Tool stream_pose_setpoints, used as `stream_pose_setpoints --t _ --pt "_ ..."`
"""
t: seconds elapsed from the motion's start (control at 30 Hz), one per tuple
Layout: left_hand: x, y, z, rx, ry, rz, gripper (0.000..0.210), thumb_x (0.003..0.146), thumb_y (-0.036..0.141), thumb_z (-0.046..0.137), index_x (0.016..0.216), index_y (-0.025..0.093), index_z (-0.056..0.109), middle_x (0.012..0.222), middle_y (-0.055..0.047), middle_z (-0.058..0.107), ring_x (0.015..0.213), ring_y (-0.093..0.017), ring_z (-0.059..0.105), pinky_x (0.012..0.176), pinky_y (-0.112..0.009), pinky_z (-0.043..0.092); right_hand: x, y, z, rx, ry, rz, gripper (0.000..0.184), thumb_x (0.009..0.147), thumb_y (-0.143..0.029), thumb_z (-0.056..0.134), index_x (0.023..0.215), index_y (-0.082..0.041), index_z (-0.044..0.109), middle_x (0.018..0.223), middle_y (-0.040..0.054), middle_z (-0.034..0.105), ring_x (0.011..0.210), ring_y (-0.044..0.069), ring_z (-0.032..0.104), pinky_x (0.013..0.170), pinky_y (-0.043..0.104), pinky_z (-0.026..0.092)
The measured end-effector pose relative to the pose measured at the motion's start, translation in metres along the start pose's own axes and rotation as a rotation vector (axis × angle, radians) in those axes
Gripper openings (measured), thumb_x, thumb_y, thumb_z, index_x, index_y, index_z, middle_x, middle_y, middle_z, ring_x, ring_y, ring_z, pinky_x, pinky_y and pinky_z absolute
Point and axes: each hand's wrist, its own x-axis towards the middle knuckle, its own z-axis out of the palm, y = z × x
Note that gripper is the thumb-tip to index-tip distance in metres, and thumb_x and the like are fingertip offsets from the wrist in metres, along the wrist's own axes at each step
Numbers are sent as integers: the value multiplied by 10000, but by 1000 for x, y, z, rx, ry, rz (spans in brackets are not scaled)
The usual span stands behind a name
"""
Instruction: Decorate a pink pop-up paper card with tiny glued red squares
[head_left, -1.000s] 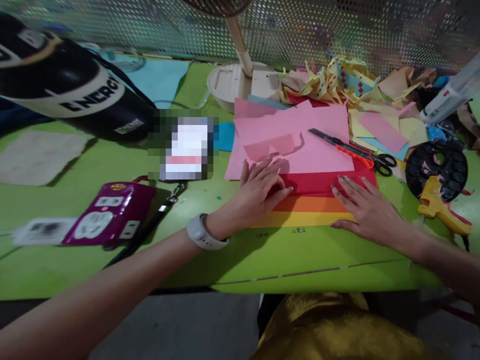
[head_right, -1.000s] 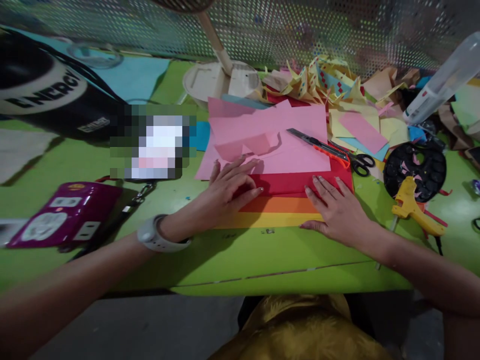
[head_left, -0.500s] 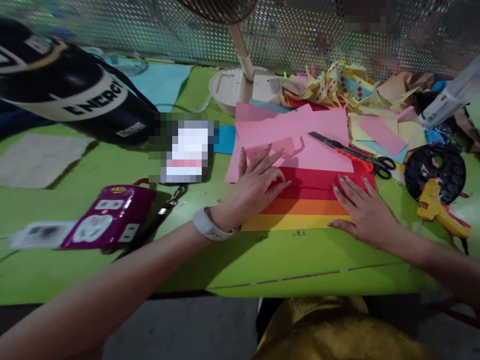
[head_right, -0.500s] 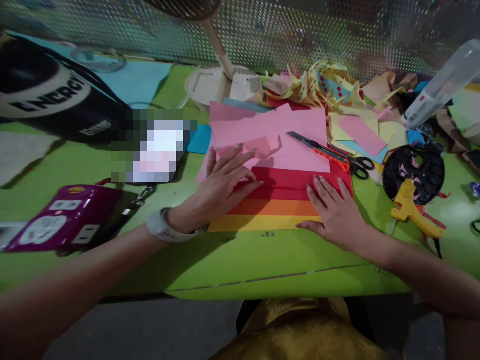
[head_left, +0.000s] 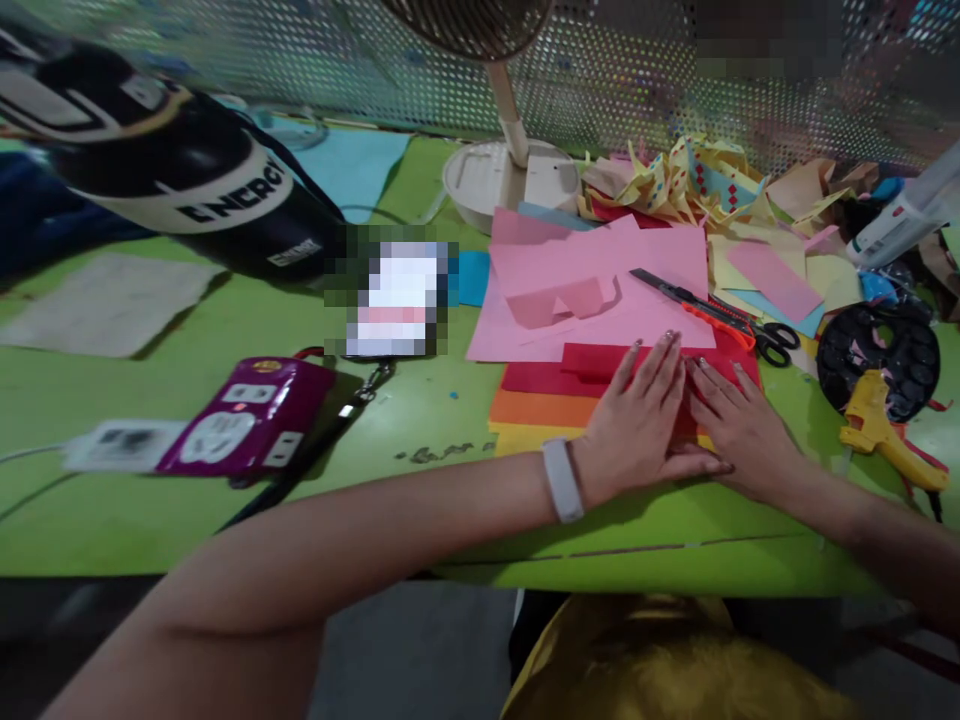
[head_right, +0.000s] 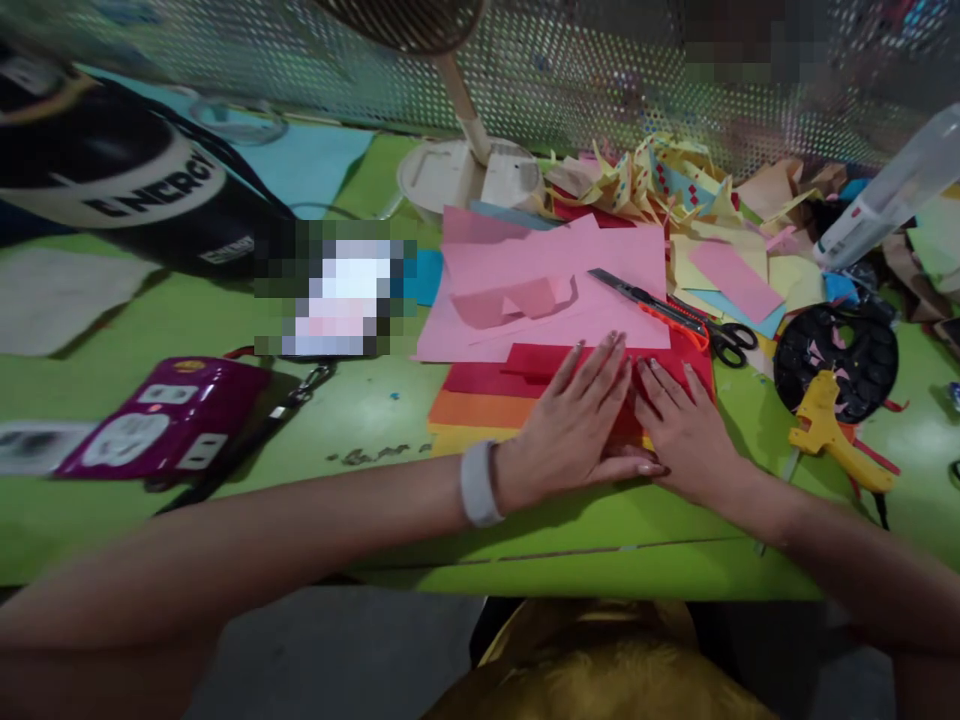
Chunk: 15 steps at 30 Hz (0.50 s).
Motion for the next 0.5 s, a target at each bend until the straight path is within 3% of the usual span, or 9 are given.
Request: stream_pose_setpoints --t 0.13,0.27,0.5 --pt "9 7 7 43 -55 -66 1247 716 918 230 1414 -102 403 1495 -338 353 1474 -419 183 1194 -569 109 1 3 -1 2 -21 -14 602 893 -383 495 1383 -34 501 1508 249 406 1405 377 374 1138 599 291" --pt "6 6 5 75 -101 -82 1261 699 926 253 1395 -111 429 1458 -348 403 1446 -445 250 1183 -582 123 2 2 -5 9 -30 -15 618 922 -357 476 1433 -13 435 1495 262 418 1392 385 391 1117 610 319" --pt "2 12 1 119 -174 -118 1269 672 939 286 1389 -95 452 1444 -371 400 1387 -493 345 1142 -653 150 2 0 -1 -20 23 11 576 946 -381 483 1421 -55 466 1469 237 468 1376 352 428 1113 581 341"
